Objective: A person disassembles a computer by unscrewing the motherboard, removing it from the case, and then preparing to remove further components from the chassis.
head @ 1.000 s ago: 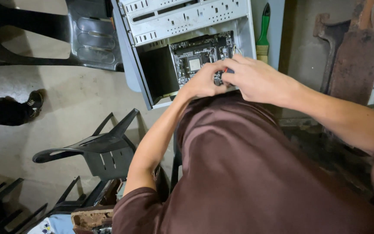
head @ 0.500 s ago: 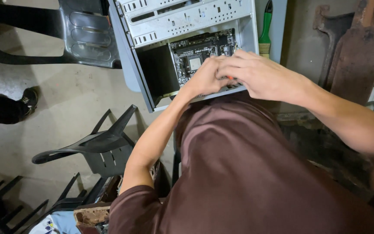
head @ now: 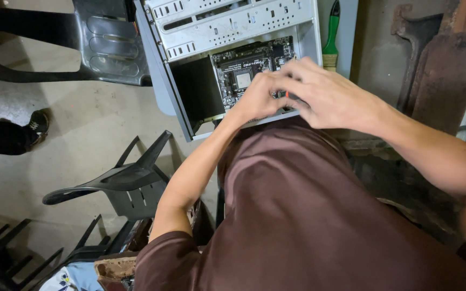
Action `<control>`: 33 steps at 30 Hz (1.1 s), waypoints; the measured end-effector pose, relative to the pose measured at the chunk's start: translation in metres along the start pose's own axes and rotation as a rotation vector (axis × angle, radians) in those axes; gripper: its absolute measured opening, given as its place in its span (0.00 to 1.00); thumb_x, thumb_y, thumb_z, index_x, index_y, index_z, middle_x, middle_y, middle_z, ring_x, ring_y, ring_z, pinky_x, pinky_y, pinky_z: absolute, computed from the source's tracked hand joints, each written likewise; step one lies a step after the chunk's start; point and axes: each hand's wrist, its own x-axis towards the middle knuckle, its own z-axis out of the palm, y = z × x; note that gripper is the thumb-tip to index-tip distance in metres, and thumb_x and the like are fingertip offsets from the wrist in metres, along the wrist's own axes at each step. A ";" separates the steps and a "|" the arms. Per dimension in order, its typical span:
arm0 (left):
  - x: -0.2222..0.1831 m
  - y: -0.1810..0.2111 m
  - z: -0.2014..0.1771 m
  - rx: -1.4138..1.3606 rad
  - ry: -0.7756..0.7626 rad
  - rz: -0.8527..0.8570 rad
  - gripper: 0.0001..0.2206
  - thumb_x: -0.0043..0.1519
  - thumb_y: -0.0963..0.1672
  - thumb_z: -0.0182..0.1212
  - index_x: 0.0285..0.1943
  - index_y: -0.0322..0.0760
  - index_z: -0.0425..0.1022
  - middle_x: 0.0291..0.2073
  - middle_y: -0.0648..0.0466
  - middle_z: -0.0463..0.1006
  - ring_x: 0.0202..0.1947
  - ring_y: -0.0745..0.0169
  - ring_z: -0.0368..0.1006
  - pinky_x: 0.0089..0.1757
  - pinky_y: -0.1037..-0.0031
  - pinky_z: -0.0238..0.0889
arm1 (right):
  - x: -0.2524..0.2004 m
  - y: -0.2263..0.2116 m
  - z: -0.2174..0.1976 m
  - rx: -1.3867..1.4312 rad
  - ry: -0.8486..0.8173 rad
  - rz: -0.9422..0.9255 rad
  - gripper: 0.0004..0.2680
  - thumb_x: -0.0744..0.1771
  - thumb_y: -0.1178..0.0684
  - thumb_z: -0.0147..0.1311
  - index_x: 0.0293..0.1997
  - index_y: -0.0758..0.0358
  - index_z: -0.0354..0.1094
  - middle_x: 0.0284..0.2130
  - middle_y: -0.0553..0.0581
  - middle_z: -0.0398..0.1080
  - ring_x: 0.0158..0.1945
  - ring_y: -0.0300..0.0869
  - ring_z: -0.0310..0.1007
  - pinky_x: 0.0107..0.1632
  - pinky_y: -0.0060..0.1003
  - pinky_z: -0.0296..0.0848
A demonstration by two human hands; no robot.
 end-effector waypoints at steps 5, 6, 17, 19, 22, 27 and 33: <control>-0.005 -0.044 0.018 0.311 0.145 0.029 0.19 0.48 0.50 0.89 0.39 0.50 0.80 0.30 0.64 0.81 0.39 0.61 0.78 0.44 0.70 0.62 | -0.003 0.007 0.025 -0.212 0.142 0.126 0.12 0.73 0.50 0.59 0.57 0.71 0.74 0.42 0.61 0.70 0.45 0.56 0.81 0.40 0.46 0.83; -0.004 -0.038 0.014 0.311 0.147 0.027 0.19 0.48 0.50 0.89 0.39 0.50 0.80 0.30 0.64 0.81 0.39 0.61 0.78 0.44 0.70 0.62 | -0.003 0.010 0.024 -0.211 0.140 0.125 0.12 0.73 0.50 0.59 0.57 0.71 0.74 0.42 0.61 0.70 0.45 0.56 0.81 0.40 0.46 0.83; -0.006 -0.003 -0.028 -0.055 -0.081 -0.053 0.06 0.60 0.39 0.77 0.41 0.43 0.85 0.35 0.57 0.86 0.45 0.50 0.79 0.53 0.60 0.65 | 0.009 -0.004 0.014 0.255 0.151 -0.061 0.11 0.70 0.72 0.53 0.53 0.67 0.77 0.45 0.60 0.76 0.57 0.55 0.75 0.59 0.51 0.76; -0.004 0.014 -0.032 -0.053 -0.077 -0.070 0.08 0.59 0.38 0.78 0.43 0.40 0.86 0.36 0.55 0.86 0.45 0.49 0.80 0.54 0.58 0.65 | 0.009 -0.003 0.006 0.265 0.170 -0.056 0.11 0.68 0.71 0.57 0.54 0.68 0.77 0.48 0.62 0.76 0.57 0.57 0.74 0.60 0.52 0.76; -0.005 0.005 -0.026 0.055 -0.041 -0.113 0.13 0.56 0.43 0.82 0.46 0.40 0.84 0.38 0.56 0.86 0.44 0.55 0.80 0.54 0.60 0.65 | 0.009 -0.005 -0.001 0.110 0.229 -0.031 0.14 0.68 0.61 0.65 0.60 0.71 0.74 0.52 0.66 0.70 0.57 0.59 0.71 0.58 0.53 0.77; -0.002 -0.002 -0.016 0.175 0.029 -0.101 0.15 0.52 0.42 0.77 0.42 0.43 0.75 0.37 0.60 0.79 0.40 0.61 0.74 0.52 0.64 0.63 | 0.007 -0.002 0.010 -0.203 0.147 0.094 0.16 0.74 0.44 0.61 0.62 0.69 0.76 0.38 0.59 0.70 0.24 0.48 0.73 0.26 0.44 0.77; -0.003 0.003 -0.038 0.154 -0.145 -0.161 0.28 0.56 0.50 0.86 0.60 0.45 0.74 0.51 0.58 0.77 0.50 0.59 0.73 0.56 0.63 0.57 | 0.003 0.006 -0.001 0.021 0.067 -0.028 0.05 0.68 0.64 0.57 0.43 0.61 0.78 0.48 0.52 0.75 0.50 0.49 0.68 0.44 0.46 0.79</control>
